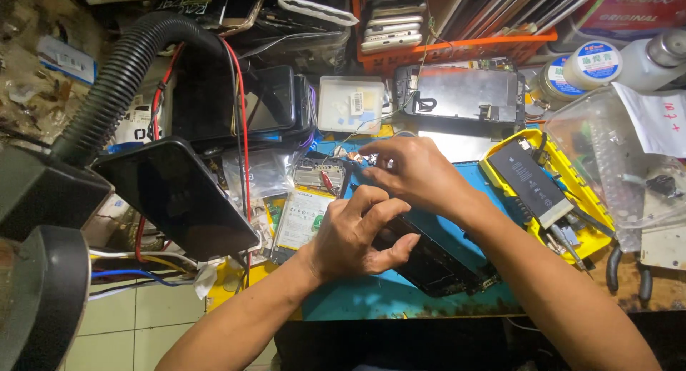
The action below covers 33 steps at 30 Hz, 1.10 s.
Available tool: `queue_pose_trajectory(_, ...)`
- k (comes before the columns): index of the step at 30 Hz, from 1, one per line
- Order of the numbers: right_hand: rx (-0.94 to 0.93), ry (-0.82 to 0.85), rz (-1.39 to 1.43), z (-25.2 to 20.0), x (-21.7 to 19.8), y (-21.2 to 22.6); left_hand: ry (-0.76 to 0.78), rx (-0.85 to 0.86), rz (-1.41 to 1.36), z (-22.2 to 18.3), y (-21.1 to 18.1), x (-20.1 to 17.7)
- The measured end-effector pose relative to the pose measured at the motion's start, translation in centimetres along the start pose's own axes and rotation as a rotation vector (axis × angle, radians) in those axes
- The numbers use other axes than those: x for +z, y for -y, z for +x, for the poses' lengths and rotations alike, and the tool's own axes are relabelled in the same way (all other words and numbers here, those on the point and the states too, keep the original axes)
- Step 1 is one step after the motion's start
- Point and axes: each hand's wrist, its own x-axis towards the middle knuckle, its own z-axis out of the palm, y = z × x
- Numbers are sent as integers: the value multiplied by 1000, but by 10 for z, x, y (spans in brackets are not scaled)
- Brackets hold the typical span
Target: Repairing a smartphone by manipulating internal components and using precision tools
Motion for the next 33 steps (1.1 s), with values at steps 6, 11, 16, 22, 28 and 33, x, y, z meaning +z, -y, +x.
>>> queue_pose_trajectory(6, 77, 67, 34, 25, 27, -12, 43, 10, -41, 5, 0, -5)
queue_pose_trajectory(11, 237, 16, 153, 22, 24, -6, 37, 1, -46, 3, 2, -2)
queue_pose_trajectory(16, -175, -399, -51, 14, 29, -18, 59, -28, -78, 2, 2, -2)
queue_pose_trajectory(22, -361, -395, -572, 20, 13, 2, 56, -79, -94, 3, 5, 1)
queue_pose_trajectory(28, -421, -492, -520, 14, 10, -18, 21, -139, -108, 10, 6, -5)
queue_pose_trajectory(33, -59, -357, 150, -10, -19, -15, -27, -216, -97, 7, 21, -8)
